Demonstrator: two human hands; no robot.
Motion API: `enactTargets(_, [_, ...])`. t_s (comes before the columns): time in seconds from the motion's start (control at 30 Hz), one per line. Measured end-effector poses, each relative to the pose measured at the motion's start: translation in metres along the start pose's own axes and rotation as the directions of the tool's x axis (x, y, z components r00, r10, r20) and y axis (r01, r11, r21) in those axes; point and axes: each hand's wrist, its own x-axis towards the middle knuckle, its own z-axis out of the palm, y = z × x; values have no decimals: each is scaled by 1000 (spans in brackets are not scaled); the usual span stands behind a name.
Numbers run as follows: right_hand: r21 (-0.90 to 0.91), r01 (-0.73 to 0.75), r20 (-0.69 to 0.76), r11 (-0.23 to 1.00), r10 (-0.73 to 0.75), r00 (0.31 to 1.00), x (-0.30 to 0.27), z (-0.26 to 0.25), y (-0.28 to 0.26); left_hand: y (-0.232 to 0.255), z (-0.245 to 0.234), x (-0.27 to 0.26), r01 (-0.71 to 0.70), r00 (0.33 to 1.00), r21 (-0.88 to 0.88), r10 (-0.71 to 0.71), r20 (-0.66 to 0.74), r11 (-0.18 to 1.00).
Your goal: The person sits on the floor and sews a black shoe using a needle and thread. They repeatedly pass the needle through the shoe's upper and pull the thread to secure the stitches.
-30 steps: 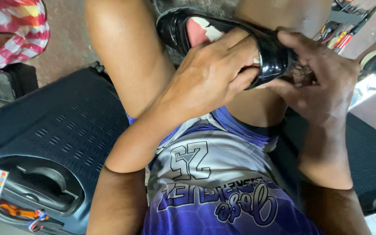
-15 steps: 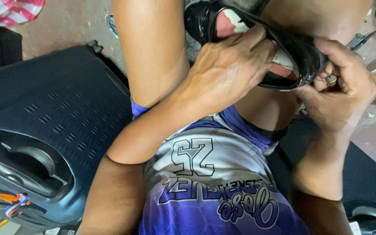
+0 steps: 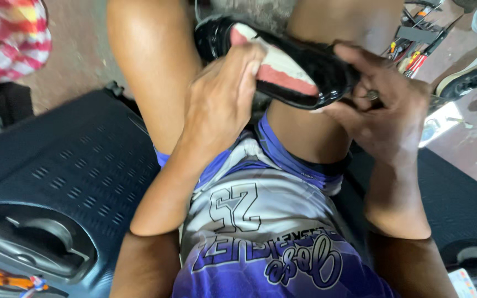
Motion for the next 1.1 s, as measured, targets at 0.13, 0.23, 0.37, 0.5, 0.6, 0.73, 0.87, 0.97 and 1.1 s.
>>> enactTargets(0.13, [103,-8,-4,995,9,1000,6,1,-8,2,0,-5,136,990,-503,-99,100,853])
enactTargets(0.23, [20,-57,-11,998,57,998,10,1,-15,-1,7,-4,322,945,-882,-168,279,344])
enactTargets(0.37, [57,-22,-9,998,23,1000,15,-1,-20,9,15,1,402,909,-530,-257,328,747])
enactTargets(0.5, [101,-56,-2,993,57,998,4,-7,-13,22,14,9,78,980,-226,-34,194,971])
enactTargets(0.6, [110,-120,53,987,114,992,-3,-15,-2,23,8,17,76,975,-208,-28,222,975])
enactTargets(0.73, [249,-99,112,963,73,991,-13,-34,17,20,6,16,131,968,-185,-84,238,974])
enactTargets(0.87, [497,54,0,866,-62,998,-10,-28,26,20,12,20,109,972,-206,-61,227,973])
enactTargets(0.97, [703,130,-132,699,-52,990,-2,-7,13,19,15,19,110,973,-249,-53,225,962])
enactTargets(1.1, [895,107,-124,432,13,992,2,18,-11,16,23,17,122,979,-324,-61,193,938])
